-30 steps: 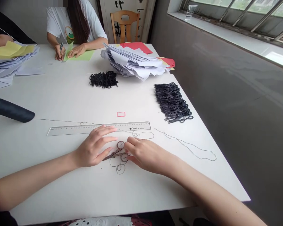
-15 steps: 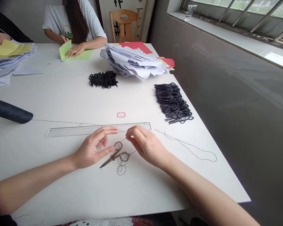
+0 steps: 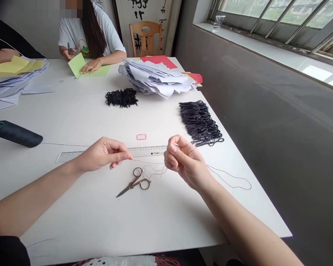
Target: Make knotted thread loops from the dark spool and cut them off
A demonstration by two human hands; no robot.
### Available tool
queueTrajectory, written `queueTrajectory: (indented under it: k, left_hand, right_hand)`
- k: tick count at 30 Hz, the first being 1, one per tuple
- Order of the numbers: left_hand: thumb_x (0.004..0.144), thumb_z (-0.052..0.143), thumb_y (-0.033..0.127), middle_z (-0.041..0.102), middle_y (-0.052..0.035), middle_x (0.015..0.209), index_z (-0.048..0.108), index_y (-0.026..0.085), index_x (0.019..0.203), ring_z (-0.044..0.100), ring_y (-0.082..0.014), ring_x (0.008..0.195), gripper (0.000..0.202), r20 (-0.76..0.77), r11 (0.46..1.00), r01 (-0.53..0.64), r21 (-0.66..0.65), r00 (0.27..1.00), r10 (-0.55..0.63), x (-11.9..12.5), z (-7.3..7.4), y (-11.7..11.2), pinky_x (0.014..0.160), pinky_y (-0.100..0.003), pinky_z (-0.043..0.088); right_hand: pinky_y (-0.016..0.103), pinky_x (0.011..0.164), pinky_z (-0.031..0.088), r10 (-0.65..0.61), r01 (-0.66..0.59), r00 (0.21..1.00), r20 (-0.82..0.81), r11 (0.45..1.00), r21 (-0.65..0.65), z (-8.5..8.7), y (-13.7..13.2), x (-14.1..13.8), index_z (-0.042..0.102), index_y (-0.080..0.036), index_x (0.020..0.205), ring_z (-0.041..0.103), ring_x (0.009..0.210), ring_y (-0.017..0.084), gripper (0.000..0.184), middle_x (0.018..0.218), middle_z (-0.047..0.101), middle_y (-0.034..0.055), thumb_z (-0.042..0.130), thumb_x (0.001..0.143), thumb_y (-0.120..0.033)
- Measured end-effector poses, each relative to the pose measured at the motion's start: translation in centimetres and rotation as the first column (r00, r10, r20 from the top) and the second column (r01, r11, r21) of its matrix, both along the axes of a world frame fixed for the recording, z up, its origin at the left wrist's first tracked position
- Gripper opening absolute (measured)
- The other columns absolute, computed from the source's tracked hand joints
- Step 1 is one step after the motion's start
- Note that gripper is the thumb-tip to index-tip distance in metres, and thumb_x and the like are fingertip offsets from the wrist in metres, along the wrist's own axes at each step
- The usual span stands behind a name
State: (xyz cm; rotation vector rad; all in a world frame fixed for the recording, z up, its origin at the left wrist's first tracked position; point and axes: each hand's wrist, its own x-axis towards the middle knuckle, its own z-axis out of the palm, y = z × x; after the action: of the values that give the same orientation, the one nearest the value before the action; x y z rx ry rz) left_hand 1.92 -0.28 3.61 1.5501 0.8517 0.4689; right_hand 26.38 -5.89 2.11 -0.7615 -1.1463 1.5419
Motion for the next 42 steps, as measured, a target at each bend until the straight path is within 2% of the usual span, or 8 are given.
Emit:
queueTrajectory:
  k: [7, 12, 16, 19, 24, 29, 36, 42]
  left_hand:
    - [0.076, 0.07, 0.037, 0.065, 0.0035, 0.064, 0.072, 0.019, 0.079, 0.048, -0.0059, 0.049, 0.019, -0.123, 0.669, -0.588, 0.455, 0.703, 0.701, -10.2, 1.7, 0.8, 0.042, -0.018, 0.035]
    - [0.079, 0.061, 0.043, 0.069, 0.0057, 0.071, 0.068, 0.034, 0.1, 0.067, -0.028, 0.088, 0.024, -0.203, 0.246, -0.157, 0.956, 0.25, 0.947, -17.8, 0.4, 0.6, 0.05, -0.031, 0.032]
    - [0.073, 0.068, 0.045, 0.067, 0.0079, 0.115, 0.053, 0.038, 0.127, 0.063, -0.0343, 0.103, 0.056, -0.163, 0.177, -0.008, 0.984, 0.355, 0.921, -17.2, 1.0, -0.3, 0.053, -0.032, 0.035]
    - [0.084, 0.058, 0.034, 0.066, 0.0096, 0.094, 0.053, 0.041, 0.128, 0.068, -0.0216, 0.087, 0.045, -0.192, 0.266, -0.104, 0.958, 0.458, 0.868, -12.1, 2.9, -1.6, 0.057, -0.029, 0.047]
    - [0.086, 0.06, 0.035, 0.061, 0.0048, 0.056, 0.045, 0.026, 0.139, 0.065, -0.0161, 0.056, 0.056, -0.271, 0.977, -0.036, 0.211, 0.958, 0.094, -1.7, 3.2, -3.5, 0.05, -0.025, 0.051]
    - [0.076, 0.073, 0.036, 0.071, -0.0062, 0.075, 0.068, 0.015, 0.099, 0.07, -0.0182, 0.07, 0.032, 0.017, 0.957, 0.083, -0.279, 0.997, -0.082, 3.3, 0.5, -3.5, 0.064, -0.027, 0.056]
    - [0.078, 0.067, 0.048, 0.045, 0.0062, 0.037, 0.072, 0.015, 0.082, 0.036, -0.0047, 0.028, 0.034, -0.19, 0.982, -0.137, -0.132, 0.976, 0.11, 1.9, 0.3, -1.5, 0.03, -0.016, 0.032]
    - [0.074, 0.075, 0.036, 0.07, -0.0065, 0.094, 0.058, 0.021, 0.122, 0.063, -0.0102, 0.053, 0.053, 0.028, 0.986, -0.074, -0.151, 0.997, 0.079, 2.5, -1.0, -2.0, 0.046, -0.021, 0.05]
  right_hand:
    - [0.023, 0.045, 0.026, -0.106, 0.107, 0.989, 0.1, 0.994, -0.001, -0.5, 0.7, 0.7, 0.043, -0.021, 0.076, 0.027, 0.047, 0.008, 0.027, 0.052, 0.031, -0.0067, 0.061, 0.086, -0.039]
    - [0.024, 0.05, 0.041, -0.215, 0.195, 0.943, 0.255, 0.976, 0.102, -1.1, 0.9, 0.3, 0.049, -0.019, 0.083, 0.05, 0.054, 0.01, 0.022, 0.062, 0.054, -0.0014, 0.059, 0.088, -0.038]
    - [0.026, 0.061, 0.051, -0.264, 0.14, 0.853, 0.45, 0.947, 0.29, -0.8, 0.6, -0.3, 0.051, -0.018, 0.098, 0.065, 0.07, 0.013, 0.014, 0.079, 0.069, 0.0044, 0.054, 0.093, -0.03]
    - [0.028, 0.068, 0.056, -0.321, 0.071, 0.77, 0.551, 0.902, 0.425, -0.5, 0.1, -0.8, 0.051, -0.018, 0.1, 0.069, 0.078, 0.015, 0.008, 0.084, 0.071, 0.0049, 0.053, 0.093, -0.023]
    - [0.025, 0.063, 0.056, -0.444, -0.034, 0.727, 0.524, 0.738, 0.673, -0.4, -0.7, -1.6, 0.055, -0.018, 0.093, 0.069, 0.078, 0.014, 0.008, 0.083, 0.07, 0.0033, 0.052, 0.091, -0.011]
    - [0.022, 0.052, 0.046, -0.584, -0.166, 0.649, 0.487, 0.515, 0.841, -0.5, -0.9, -1.2, 0.057, -0.019, 0.092, 0.056, 0.059, 0.01, 0.012, 0.07, 0.06, 0.0011, 0.055, 0.087, -0.008]
    - [0.022, 0.057, 0.048, -0.6, -0.161, 0.538, 0.592, 0.616, 0.771, -1.7, 0.1, -0.4, 0.058, -0.018, 0.09, 0.058, 0.063, 0.01, 0.009, 0.075, 0.063, 0.0024, 0.05, 0.092, -0.014]
    - [0.025, 0.065, 0.053, -0.474, -0.21, 0.644, 0.6, 0.644, 0.735, -1.8, -0.6, -1.1, 0.056, -0.018, 0.106, 0.063, 0.076, 0.013, 0.019, 0.088, 0.066, 0.0056, 0.048, 0.091, -0.009]
